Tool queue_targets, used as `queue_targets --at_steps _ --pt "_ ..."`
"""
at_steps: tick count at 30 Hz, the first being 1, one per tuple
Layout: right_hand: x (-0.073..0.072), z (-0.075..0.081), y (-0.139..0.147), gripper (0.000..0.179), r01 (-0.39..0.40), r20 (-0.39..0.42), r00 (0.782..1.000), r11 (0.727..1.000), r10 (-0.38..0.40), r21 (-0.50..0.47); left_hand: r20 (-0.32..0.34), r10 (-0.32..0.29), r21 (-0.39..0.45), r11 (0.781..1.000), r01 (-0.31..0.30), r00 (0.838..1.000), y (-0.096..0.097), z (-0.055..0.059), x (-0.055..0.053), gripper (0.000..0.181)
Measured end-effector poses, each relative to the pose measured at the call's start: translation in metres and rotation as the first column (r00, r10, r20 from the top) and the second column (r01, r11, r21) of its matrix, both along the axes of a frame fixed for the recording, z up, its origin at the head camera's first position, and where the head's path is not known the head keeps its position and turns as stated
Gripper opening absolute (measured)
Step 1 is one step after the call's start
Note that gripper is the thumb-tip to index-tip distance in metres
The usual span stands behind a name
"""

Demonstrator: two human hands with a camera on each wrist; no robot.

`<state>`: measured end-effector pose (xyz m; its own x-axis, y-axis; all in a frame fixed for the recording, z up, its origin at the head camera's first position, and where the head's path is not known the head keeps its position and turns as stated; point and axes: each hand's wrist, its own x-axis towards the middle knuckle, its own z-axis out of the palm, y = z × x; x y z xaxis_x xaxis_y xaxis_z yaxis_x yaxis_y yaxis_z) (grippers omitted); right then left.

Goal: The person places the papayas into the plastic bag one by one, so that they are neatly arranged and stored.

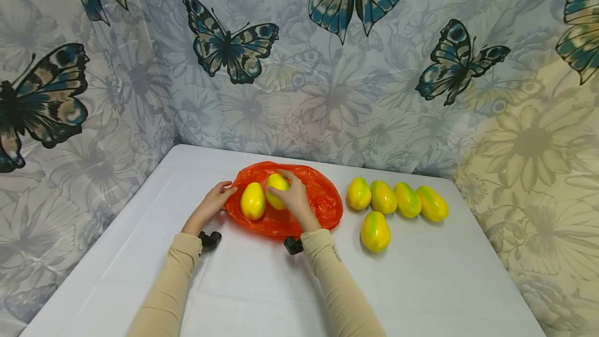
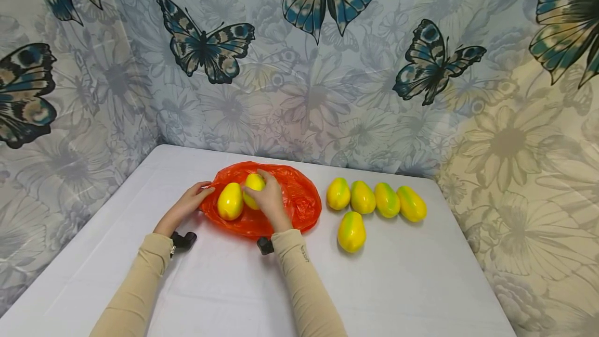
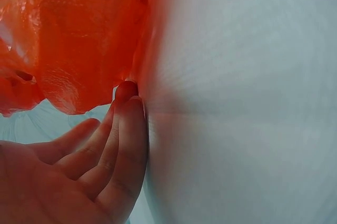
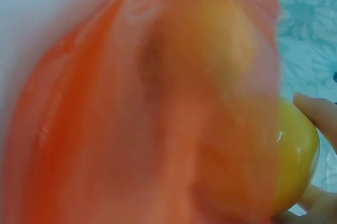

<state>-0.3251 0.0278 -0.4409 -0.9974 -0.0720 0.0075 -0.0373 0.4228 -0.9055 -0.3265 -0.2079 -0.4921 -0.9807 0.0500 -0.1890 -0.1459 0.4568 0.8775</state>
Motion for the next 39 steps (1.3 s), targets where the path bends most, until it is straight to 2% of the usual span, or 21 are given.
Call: queue_targets --at_steps 10,18,22,30,39 --pt "0.007 -0.015 -0.006 0.065 -0.007 -0.017 1.000 1.000 0.006 -0.025 0.013 0.008 0.003 1.000 -0.008 1.000 0.000 0.001 -0.002 0.066" --pt "0.014 -0.025 -0.010 0.062 0.002 -0.068 0.998 0.998 -0.006 -0.064 -0.005 -0.002 0.013 1.000 0.002 1.000 0.000 0.001 -0.001 0.066" --pt "0.017 -0.028 -0.012 0.063 0.010 -0.066 0.998 0.998 -0.014 -0.068 -0.006 0.004 0.015 1.000 -0.004 1.000 0.001 0.001 0.000 0.065" --pt "0.022 -0.032 -0.014 0.068 0.026 -0.036 0.999 1.000 -0.026 0.010 -0.008 0.005 0.011 1.000 -0.005 1.000 0.001 0.001 0.000 0.064" --pt "0.027 -0.030 -0.017 0.072 0.038 -0.022 0.999 0.998 -0.038 0.044 0.005 0.007 0.005 1.000 -0.007 1.000 0.000 0.002 0.001 0.065"
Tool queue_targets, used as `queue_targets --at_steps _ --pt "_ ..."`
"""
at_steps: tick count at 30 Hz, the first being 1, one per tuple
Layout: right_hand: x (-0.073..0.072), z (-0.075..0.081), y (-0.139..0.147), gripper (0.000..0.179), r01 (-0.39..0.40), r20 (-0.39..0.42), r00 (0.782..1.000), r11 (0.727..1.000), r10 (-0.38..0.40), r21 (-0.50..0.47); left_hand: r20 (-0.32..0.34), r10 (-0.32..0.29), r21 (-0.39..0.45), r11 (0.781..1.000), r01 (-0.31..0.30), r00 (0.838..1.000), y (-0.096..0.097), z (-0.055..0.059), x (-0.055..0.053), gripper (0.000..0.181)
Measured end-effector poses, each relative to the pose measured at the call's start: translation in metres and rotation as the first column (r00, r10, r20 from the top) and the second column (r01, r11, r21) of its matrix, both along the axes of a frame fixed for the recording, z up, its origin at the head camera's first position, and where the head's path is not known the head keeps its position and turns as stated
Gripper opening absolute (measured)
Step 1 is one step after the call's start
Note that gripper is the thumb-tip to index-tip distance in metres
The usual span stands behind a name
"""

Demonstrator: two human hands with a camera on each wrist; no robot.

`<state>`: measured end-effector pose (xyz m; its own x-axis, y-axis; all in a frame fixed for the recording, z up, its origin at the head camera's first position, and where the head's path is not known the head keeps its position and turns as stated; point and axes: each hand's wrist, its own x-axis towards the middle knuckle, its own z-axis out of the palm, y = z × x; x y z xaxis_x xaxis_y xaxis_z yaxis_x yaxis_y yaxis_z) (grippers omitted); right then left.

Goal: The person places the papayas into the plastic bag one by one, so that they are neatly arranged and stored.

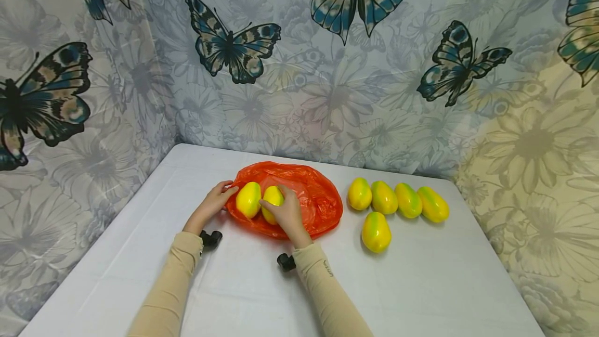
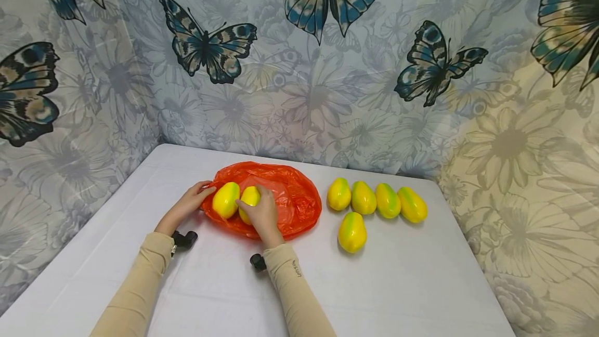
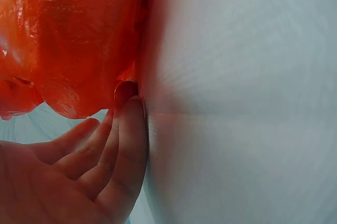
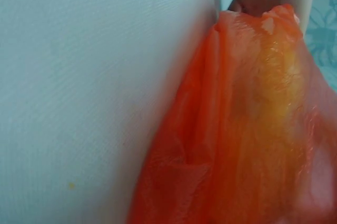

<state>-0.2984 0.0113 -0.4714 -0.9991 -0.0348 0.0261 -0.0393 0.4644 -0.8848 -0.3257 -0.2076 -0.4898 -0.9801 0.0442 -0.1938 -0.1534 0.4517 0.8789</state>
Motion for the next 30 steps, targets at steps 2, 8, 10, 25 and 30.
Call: queue_targets --at_steps 2,8,10,25,30 --pt "0.001 0.001 0.000 0.072 0.000 -0.003 1.000 1.000 0.000 0.007 0.003 -0.004 -0.004 1.000 0.004 1.000 0.000 -0.001 0.000 0.065" --pt "0.004 0.003 0.002 0.073 -0.004 0.014 1.000 1.000 0.004 0.011 0.000 -0.012 -0.003 1.000 0.012 1.000 0.001 -0.001 0.000 0.066" --pt "0.004 0.004 0.002 0.073 -0.006 0.019 1.000 1.000 0.006 0.009 0.003 -0.009 0.000 1.000 0.009 1.000 0.001 0.000 0.000 0.065" --pt "0.003 0.021 0.015 0.075 -0.006 -0.023 1.000 1.000 0.006 -0.007 -0.003 -0.014 -0.016 1.000 0.014 1.000 0.001 0.000 0.002 0.067" --pt "0.004 0.030 0.025 0.077 0.019 -0.030 0.999 1.000 -0.019 -0.003 0.000 -0.014 -0.022 1.000 0.014 1.000 0.002 0.002 0.001 0.067"
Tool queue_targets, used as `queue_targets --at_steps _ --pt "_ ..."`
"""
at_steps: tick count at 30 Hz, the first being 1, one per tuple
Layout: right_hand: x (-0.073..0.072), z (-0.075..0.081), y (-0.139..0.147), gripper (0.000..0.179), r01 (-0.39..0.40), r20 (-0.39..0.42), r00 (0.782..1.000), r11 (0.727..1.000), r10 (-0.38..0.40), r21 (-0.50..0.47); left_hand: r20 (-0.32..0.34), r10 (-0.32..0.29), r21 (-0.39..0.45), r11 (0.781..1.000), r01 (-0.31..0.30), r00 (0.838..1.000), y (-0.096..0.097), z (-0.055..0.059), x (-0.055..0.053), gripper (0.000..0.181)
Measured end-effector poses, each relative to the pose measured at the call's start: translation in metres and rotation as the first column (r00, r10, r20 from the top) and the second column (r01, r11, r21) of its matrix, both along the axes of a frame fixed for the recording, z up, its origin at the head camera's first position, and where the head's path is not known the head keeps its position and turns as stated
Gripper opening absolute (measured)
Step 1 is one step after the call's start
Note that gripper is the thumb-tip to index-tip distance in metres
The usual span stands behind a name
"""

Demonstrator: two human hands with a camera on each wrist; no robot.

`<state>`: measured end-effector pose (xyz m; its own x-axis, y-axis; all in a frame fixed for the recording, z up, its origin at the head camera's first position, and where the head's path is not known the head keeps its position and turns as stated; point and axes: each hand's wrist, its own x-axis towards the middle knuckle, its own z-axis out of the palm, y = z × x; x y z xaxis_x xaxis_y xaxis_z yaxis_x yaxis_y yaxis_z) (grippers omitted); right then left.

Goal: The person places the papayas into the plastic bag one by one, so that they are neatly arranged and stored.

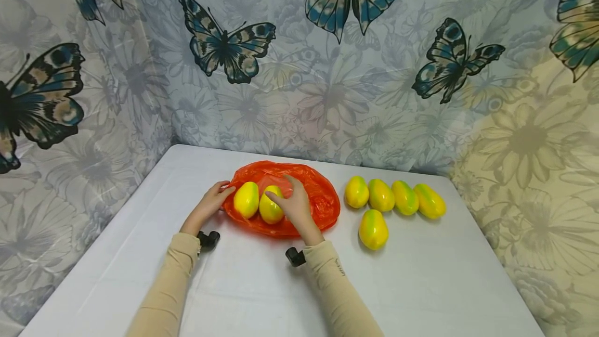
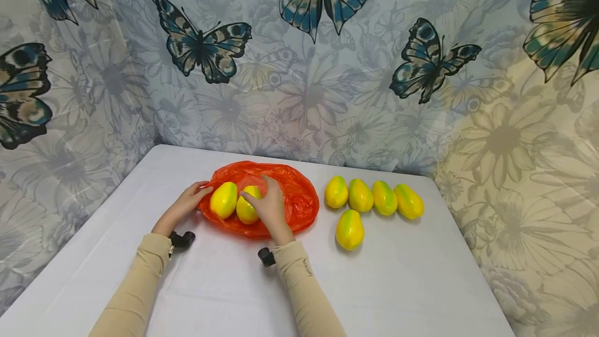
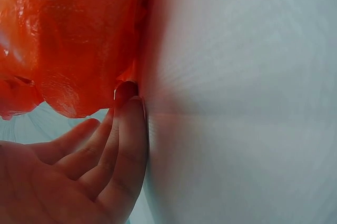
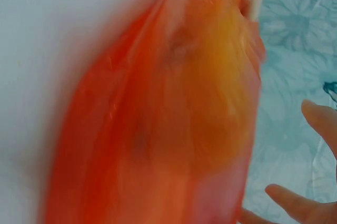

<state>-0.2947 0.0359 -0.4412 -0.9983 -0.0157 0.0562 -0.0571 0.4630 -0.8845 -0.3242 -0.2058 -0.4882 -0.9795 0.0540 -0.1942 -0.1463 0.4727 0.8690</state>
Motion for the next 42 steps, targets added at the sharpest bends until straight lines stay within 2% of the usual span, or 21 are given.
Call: queue_targets --at_steps 9,25,33,42 --pt "-0.001 0.010 0.018 0.073 0.015 -0.026 1.000 1.000 -0.015 -0.001 0.005 0.006 0.004 1.000 -0.006 1.000 0.000 0.003 0.001 0.067" --pt "0.000 0.015 0.058 0.077 0.067 -0.069 0.995 0.998 -0.066 0.012 0.011 0.008 -0.001 1.000 -0.008 1.000 0.001 0.002 0.001 0.066" --pt "0.006 0.016 0.082 0.075 0.107 -0.024 0.994 0.994 -0.107 -0.026 0.010 0.008 0.003 1.000 -0.008 1.000 0.000 0.001 0.002 0.066" --pt "0.016 0.010 0.116 0.076 0.167 -0.061 0.984 0.986 -0.165 0.025 0.021 0.010 -0.005 1.000 -0.010 1.000 0.000 0.001 0.001 0.067"
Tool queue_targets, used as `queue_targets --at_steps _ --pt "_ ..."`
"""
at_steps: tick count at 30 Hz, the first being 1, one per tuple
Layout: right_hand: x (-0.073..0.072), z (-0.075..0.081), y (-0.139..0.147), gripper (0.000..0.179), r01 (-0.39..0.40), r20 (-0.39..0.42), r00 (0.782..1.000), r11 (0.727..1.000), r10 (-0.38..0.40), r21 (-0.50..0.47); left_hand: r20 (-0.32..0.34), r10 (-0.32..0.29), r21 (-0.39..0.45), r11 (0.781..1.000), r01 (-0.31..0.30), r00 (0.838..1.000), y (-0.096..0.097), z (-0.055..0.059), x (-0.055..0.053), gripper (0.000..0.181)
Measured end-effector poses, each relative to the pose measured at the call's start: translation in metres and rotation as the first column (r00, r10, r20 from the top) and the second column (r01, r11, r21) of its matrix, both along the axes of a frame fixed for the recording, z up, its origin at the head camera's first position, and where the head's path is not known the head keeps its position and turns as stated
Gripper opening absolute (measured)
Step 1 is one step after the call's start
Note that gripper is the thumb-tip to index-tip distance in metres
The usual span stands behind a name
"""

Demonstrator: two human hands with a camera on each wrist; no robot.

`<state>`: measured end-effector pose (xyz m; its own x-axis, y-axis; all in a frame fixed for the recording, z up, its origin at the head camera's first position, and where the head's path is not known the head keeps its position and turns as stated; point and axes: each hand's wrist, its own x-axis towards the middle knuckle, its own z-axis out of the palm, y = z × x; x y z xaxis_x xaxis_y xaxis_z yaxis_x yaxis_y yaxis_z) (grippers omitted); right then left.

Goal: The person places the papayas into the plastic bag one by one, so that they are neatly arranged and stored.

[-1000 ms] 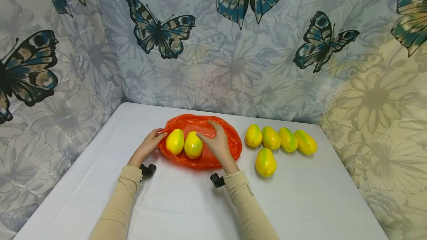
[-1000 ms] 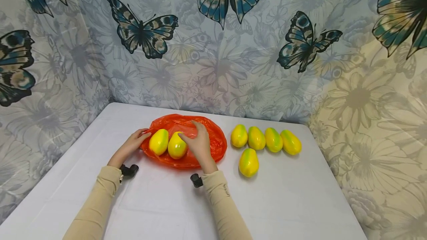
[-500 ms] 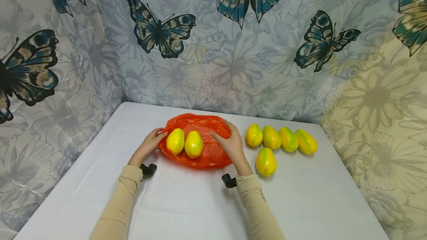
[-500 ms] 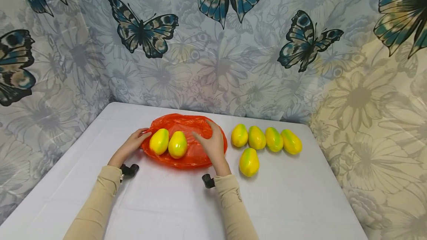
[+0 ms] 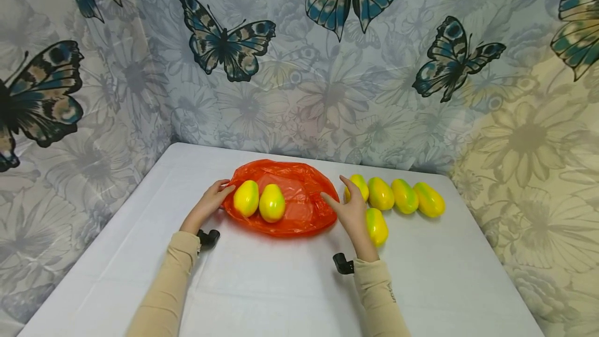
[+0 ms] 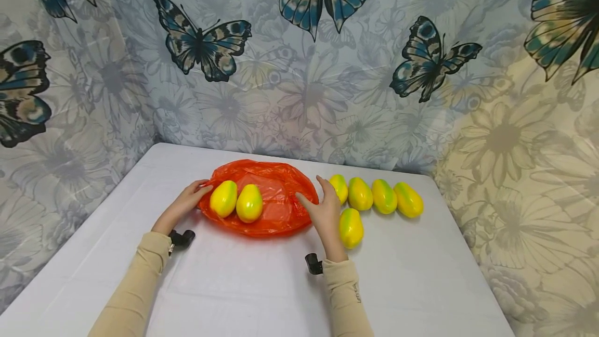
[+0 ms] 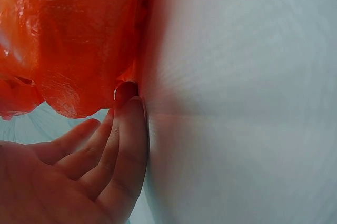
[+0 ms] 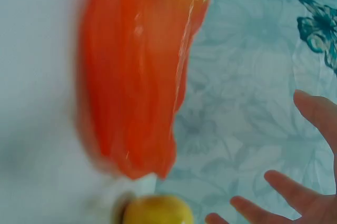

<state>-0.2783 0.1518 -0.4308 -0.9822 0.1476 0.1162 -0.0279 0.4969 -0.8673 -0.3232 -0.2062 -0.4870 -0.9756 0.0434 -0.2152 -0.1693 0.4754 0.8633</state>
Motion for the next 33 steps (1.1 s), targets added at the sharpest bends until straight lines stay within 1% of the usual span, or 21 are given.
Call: queue_targets --at_steps 3,5,10,12,17,23,27,33 --pt "0.005 0.001 0.012 0.078 0.022 0.027 0.999 1.000 -0.022 0.003 -0.007 -0.006 -0.002 1.000 0.006 1.000 0.001 0.000 -0.001 0.066" --pt "0.010 0.003 0.019 0.080 0.024 0.044 0.999 1.000 -0.024 -0.016 -0.009 -0.009 -0.002 1.000 0.009 1.000 0.001 0.000 -0.001 0.066" --pt "0.018 0.002 0.037 0.081 0.020 0.058 0.998 1.000 -0.019 -0.019 -0.012 -0.012 -0.002 1.000 0.012 1.000 0.000 -0.001 -0.002 0.067" --pt "0.020 0.000 0.043 0.081 0.022 0.046 0.999 1.000 -0.022 -0.007 -0.014 -0.011 -0.001 1.000 0.011 1.000 0.000 -0.001 -0.002 0.067" --pt "0.024 -0.007 0.053 0.080 0.061 0.011 0.998 0.997 -0.061 0.046 -0.016 -0.018 -0.009 1.000 0.017 1.000 -0.001 -0.001 -0.001 0.069" --pt "0.027 -0.013 0.059 0.078 0.107 0.048 0.993 0.991 -0.112 0.084 -0.016 -0.015 -0.003 1.000 0.015 1.000 -0.001 0.000 -0.001 0.068" --pt "0.028 -0.018 0.063 0.079 0.133 0.065 0.988 0.986 -0.140 0.100 -0.029 -0.012 0.012 1.000 0.012 0.999 -0.001 0.000 -0.002 0.068" --pt "0.031 -0.029 0.068 0.083 0.145 0.105 0.982 0.984 -0.156 0.103 -0.034 -0.008 0.014 1.000 0.008 0.999 -0.001 -0.001 -0.002 0.069"
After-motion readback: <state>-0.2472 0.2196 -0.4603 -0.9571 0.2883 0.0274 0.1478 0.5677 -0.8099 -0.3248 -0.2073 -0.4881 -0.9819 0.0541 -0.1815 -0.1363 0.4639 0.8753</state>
